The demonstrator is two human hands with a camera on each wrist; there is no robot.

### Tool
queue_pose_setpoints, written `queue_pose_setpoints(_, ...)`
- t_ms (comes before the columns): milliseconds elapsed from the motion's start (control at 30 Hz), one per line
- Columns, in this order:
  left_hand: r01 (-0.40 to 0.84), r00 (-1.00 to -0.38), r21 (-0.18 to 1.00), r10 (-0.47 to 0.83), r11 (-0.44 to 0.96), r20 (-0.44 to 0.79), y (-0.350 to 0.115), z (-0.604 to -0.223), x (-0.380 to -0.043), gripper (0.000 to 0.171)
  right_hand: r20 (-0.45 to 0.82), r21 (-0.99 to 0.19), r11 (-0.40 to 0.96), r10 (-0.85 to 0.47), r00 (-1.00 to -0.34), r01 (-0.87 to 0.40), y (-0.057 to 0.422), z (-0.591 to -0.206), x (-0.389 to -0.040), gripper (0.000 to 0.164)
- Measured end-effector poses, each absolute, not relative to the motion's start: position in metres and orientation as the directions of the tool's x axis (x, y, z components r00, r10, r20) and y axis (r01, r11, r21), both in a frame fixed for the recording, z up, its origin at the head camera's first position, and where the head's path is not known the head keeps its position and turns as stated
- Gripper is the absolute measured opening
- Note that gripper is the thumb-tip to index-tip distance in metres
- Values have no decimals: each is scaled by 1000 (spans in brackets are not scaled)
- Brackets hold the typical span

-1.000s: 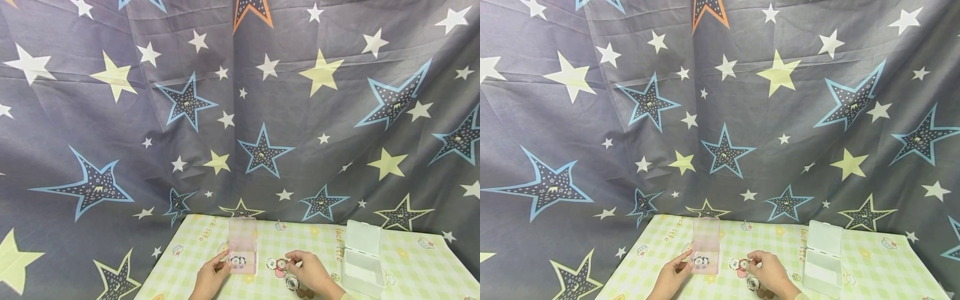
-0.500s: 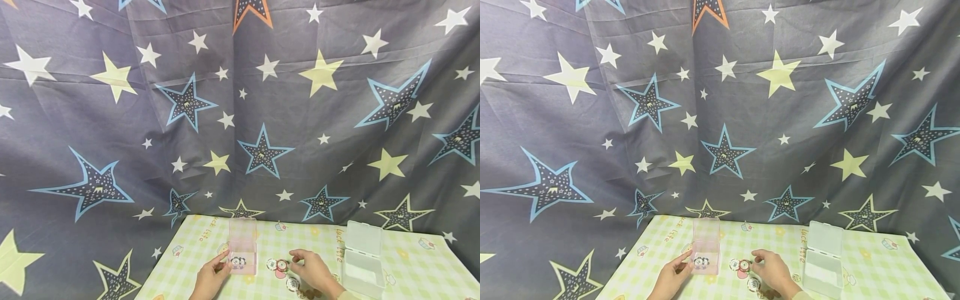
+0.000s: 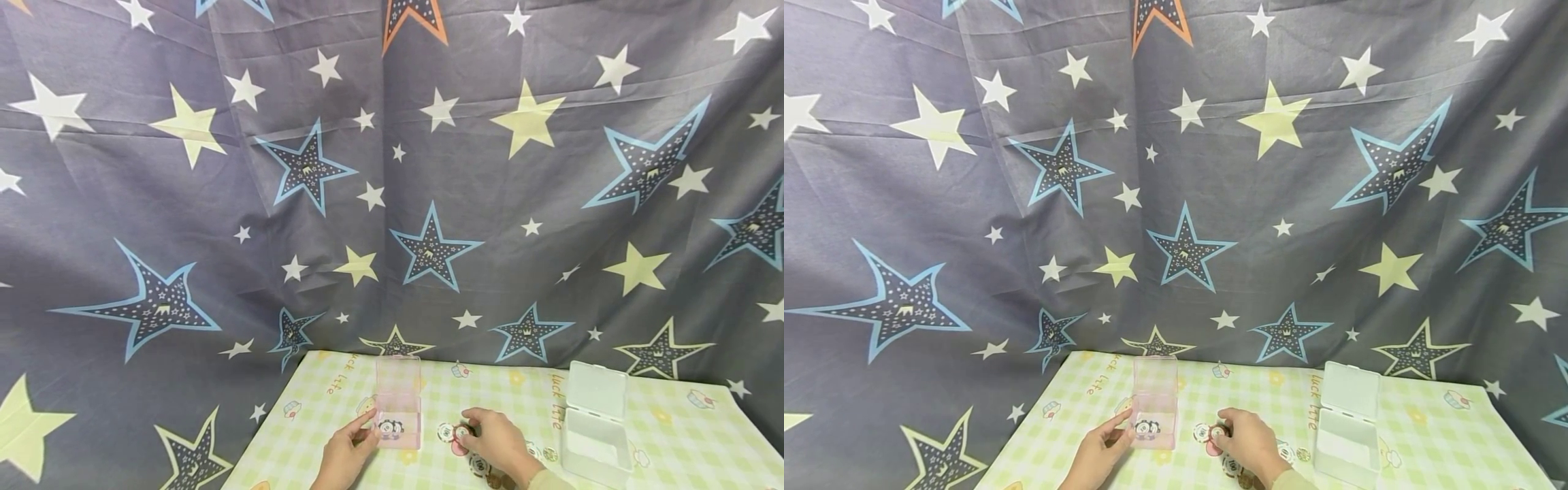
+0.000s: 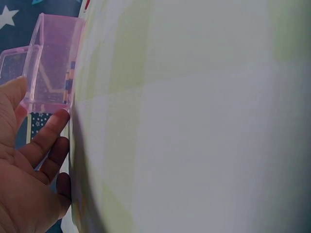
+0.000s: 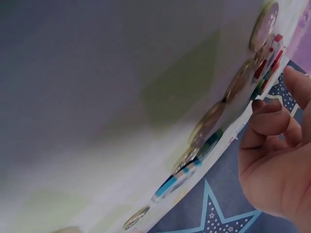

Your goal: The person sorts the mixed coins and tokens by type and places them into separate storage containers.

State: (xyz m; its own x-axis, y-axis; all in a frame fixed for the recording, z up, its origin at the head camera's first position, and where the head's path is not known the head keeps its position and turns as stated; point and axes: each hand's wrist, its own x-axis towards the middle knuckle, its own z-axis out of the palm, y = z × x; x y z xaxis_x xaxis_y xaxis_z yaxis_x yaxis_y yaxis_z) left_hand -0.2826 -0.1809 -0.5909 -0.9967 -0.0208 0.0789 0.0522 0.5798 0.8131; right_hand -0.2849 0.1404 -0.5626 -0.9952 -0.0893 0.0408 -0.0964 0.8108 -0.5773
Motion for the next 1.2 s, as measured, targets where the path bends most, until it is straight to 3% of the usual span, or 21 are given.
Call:
queue_pose_setpoints(600, 71, -996, 814, -5, 576, 90, -181, -586, -281, 51, 162, -410, 896, -111, -980, -170, 128, -569, -285, 41)
queue_pose_setpoints(1200, 39, -998, 819, -17, 573, 59, -180, -588, -283, 51, 175, -475, 854, -145, -974, -213, 128, -570, -287, 36)
